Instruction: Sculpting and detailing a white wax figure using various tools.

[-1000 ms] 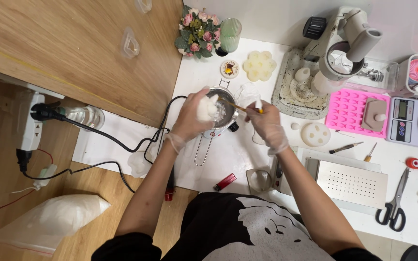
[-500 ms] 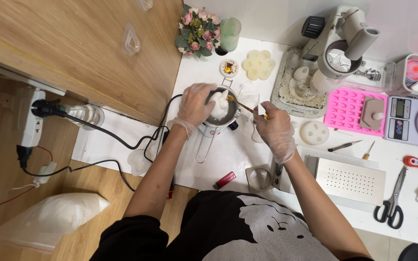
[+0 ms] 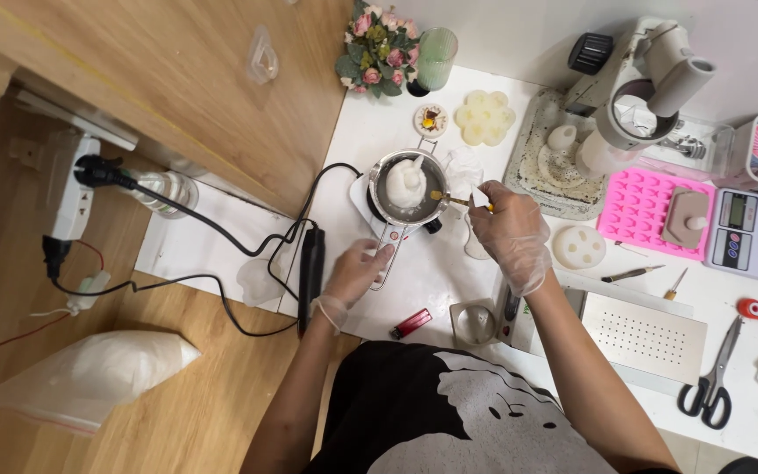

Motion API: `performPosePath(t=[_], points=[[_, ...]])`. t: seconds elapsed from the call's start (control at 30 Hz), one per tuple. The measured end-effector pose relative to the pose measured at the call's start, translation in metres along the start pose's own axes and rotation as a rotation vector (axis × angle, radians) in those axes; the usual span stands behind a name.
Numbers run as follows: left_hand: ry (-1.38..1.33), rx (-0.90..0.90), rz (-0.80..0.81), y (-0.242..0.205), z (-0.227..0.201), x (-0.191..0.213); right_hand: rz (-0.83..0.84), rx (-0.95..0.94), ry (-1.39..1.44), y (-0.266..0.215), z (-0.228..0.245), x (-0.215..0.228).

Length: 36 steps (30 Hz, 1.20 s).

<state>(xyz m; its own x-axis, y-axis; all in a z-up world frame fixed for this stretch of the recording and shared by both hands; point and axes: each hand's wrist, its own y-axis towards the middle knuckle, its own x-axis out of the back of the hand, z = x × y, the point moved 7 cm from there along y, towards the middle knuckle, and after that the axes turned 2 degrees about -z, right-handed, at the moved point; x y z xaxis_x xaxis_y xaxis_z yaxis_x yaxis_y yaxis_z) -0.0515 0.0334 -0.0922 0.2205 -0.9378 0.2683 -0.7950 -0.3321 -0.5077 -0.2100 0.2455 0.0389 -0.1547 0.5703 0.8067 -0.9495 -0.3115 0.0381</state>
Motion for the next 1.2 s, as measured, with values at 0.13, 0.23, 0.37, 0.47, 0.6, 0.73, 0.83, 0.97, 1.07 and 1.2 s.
performPosePath(t=[0.13, 0.23, 0.37, 0.47, 0.6, 0.73, 0.83, 0.97, 1.07, 1.2], points=[[-0.511, -0.027, 0.239, 0.032, 0.054, -0.02, -0.013, 0.018, -0.059, 0.005, -0.002, -0.002], [-0.431, -0.014, 0.163, 0.04, 0.067, 0.002, -0.036, 0.06, 0.034, 0.005, 0.004, 0.005], [-0.392, -0.023, 0.155, 0.043, 0.068, 0.025, 0.016, 0.098, 0.151, 0.004, 0.02, 0.01], [-0.371, -0.005, 0.147, 0.043, 0.064, 0.04, 0.017, 0.101, 0.092, 0.006, 0.032, 0.007], [-0.333, -0.023, 0.074, 0.038, 0.046, 0.057, 0.068, 0.045, 0.09, 0.015, 0.021, -0.018], [-0.152, -0.092, -0.091, 0.022, 0.026, 0.073, 0.15, -0.111, 0.178, 0.011, -0.021, -0.038], [0.101, -0.509, -0.378, -0.009, -0.01, 0.093, 0.086, -0.013, 0.248, -0.001, -0.02, -0.02], [0.145, -0.605, -0.54, -0.058, -0.058, 0.095, 0.006, -0.151, 0.199, -0.025, -0.043, 0.013], [0.163, -0.712, -0.579, -0.082, -0.09, 0.08, -0.031, -0.264, 0.175, -0.044, -0.085, 0.033], [0.091, -0.856, -0.466, -0.085, -0.113, 0.042, -0.086, -0.345, 0.429, -0.065, -0.161, 0.049]])
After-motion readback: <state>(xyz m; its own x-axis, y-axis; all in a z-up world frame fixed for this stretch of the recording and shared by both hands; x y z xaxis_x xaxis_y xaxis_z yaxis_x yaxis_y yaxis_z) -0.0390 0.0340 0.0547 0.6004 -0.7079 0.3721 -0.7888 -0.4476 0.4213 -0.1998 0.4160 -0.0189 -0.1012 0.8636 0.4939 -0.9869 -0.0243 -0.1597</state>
